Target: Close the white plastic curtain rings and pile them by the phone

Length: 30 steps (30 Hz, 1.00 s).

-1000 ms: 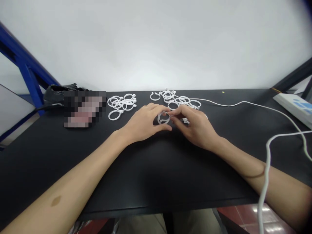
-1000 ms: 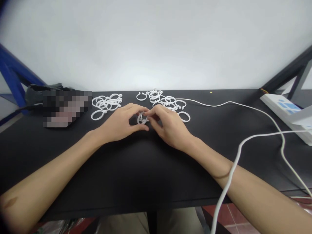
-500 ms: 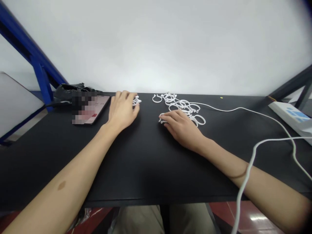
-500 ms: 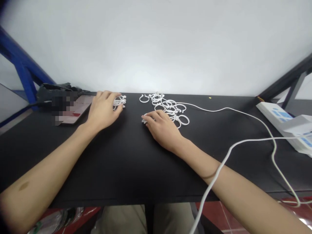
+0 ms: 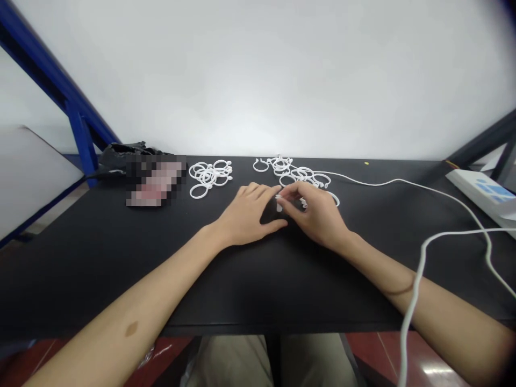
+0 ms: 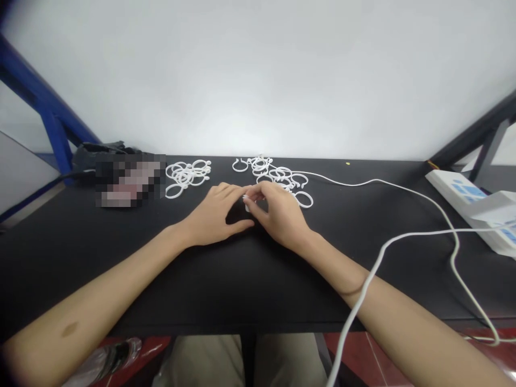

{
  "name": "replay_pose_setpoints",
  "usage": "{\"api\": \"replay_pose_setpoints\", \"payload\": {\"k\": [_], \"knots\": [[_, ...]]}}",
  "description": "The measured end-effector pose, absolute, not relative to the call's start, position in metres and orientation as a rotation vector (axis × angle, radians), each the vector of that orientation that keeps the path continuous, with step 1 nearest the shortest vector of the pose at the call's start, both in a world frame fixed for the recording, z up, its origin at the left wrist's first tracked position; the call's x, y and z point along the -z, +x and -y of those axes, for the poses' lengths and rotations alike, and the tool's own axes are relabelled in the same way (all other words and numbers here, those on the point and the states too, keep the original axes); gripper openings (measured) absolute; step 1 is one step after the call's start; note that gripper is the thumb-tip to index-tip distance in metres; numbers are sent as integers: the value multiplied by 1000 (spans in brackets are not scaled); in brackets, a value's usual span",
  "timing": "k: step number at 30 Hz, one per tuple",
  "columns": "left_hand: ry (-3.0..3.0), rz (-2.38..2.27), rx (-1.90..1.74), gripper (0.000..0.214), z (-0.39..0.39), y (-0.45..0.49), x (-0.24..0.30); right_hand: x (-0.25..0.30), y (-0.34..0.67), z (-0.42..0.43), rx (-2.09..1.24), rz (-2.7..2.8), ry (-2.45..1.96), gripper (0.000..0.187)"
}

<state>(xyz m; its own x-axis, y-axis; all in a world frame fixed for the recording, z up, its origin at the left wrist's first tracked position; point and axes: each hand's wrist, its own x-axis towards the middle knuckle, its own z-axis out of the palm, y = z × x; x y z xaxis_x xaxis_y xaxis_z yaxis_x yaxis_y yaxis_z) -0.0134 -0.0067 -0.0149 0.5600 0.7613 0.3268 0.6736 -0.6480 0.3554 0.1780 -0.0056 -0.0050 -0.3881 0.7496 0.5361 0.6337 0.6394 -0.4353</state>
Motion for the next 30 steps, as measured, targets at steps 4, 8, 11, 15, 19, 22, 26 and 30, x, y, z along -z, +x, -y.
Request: {"api": "replay_pose_setpoints", "payload": {"k": [4,8,11,15,19,22,26,30], "knots": [[2441,-1129,-785,55,10,-9,12,1,178,11,-305,2040,-1046,8],[2342,-1118,-850,45,7,-14,10,1,178,12,-351,2067,-1039,11],[2416,-1154,-818,40,5,-17,8,3,181,10,-297,2138,-1006,16],[2555,-1219,-781,41,3,-19,9,5,185,5,-182,2260,-960,18],[2616,-1236,-777,39,3,-20,11,6,187,3,-209,2268,-990,12],[2623,-1244,-754,35,4,-20,11,6,187,2,-284,2266,-1000,10],[2630,-1254,-753,35,4,-20,11,6,187,1,-303,2270,-997,9],[2639,-1257,-743,36,3,-21,12,8,186,0,-290,2282,-991,8]]}}
